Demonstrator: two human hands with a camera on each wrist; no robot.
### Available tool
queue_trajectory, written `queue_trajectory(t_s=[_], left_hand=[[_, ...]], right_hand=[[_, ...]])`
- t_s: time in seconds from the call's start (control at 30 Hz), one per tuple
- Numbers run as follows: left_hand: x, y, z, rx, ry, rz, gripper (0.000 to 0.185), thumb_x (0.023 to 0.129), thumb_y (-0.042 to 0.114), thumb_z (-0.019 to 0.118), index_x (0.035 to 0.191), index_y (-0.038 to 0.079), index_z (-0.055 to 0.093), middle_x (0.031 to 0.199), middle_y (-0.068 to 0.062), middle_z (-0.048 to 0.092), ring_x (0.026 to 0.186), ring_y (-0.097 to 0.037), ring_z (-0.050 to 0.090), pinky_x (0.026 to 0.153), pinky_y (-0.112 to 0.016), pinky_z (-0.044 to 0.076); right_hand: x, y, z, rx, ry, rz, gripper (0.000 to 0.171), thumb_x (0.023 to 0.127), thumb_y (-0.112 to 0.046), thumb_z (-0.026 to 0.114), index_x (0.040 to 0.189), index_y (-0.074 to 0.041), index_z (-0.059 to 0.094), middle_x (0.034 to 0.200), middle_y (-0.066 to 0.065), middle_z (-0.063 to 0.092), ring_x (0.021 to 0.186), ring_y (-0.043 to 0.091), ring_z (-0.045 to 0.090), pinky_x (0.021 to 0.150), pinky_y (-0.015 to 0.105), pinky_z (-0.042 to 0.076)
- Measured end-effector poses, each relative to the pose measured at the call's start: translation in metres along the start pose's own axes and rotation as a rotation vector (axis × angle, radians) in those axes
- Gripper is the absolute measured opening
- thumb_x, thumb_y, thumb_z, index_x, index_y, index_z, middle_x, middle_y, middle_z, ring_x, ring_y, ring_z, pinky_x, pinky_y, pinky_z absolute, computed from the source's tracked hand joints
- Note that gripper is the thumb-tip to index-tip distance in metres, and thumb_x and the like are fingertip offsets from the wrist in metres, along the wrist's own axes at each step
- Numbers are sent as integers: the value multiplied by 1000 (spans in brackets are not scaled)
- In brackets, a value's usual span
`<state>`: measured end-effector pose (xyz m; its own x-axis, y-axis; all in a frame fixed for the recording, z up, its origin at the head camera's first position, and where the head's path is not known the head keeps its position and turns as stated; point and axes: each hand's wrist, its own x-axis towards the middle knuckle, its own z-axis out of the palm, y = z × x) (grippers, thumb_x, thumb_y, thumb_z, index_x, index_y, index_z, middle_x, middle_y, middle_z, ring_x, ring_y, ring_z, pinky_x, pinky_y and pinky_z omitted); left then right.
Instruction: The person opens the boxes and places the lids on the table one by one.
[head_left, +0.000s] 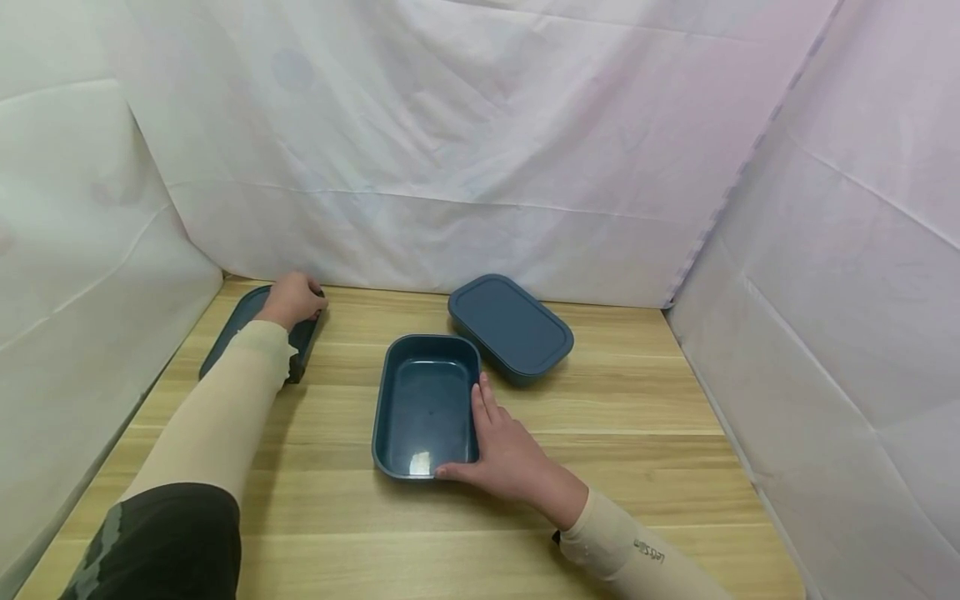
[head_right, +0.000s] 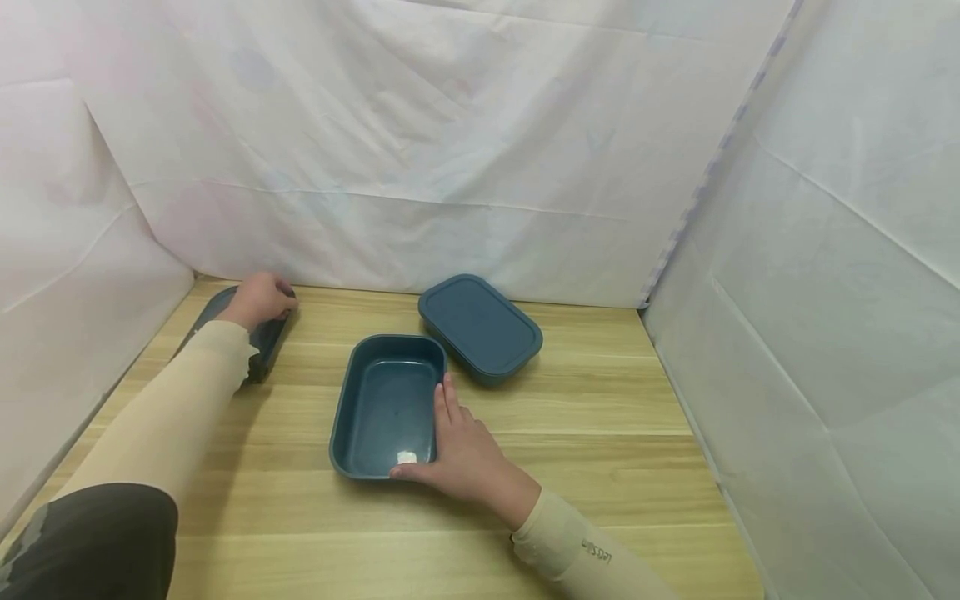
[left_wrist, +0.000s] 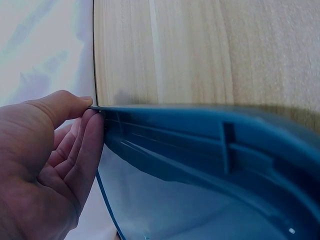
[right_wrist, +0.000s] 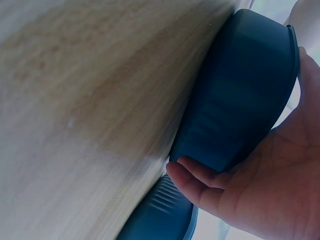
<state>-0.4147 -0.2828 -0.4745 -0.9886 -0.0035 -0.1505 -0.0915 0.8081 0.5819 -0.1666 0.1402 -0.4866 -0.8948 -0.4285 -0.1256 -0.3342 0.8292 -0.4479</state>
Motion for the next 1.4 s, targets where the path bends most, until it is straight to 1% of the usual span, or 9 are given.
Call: queue_trajectory(t_s=[0.23,0.5,0.83,1.13,1.4], left_hand=[[-1,0,1,13,4,11,45,106,11,67,141,-17,60,131,-36,67,100,-40,78,91,-58,61],[-2,0,7,24,-2,26,42,106,8,65,140,-17,61,131,-38,66,99,-41,76,92,-61,60],[-1,-1,12,5,-16,0,45,107,8,64,144,-15,59,138,-38,61,103,-41,76,91,-57,61],[-3,-1,10,-19,-20,-27,48,106,9,65,146,-16,57,137,-38,63,102,-39,77,89,-52,63],[-3,-1,11,-15,-25,-15,50,107,10,65,148,-16,55,138,-39,63,103,-40,78,92,-54,62]], right_hand=[[0,-1,-1,0,-4,5,140,86,-88,72,178,-5,6,185,10,-11,164,42,29,122,63,41],[-1,-2,-2,-3,-7,10,140,86,-88,72,178,-5,6,185,10,-10,164,42,30,122,63,41],[0,-1,-1,-7,-4,10,141,85,-90,70,178,-5,5,185,10,-10,163,41,31,122,62,41],[0,-2,-1,-1,-7,12,140,86,-88,72,178,-5,5,185,10,-11,164,41,30,122,62,41],[0,-2,-1,3,-6,14,140,86,-88,72,178,-5,6,185,10,-10,164,42,30,123,62,41]])
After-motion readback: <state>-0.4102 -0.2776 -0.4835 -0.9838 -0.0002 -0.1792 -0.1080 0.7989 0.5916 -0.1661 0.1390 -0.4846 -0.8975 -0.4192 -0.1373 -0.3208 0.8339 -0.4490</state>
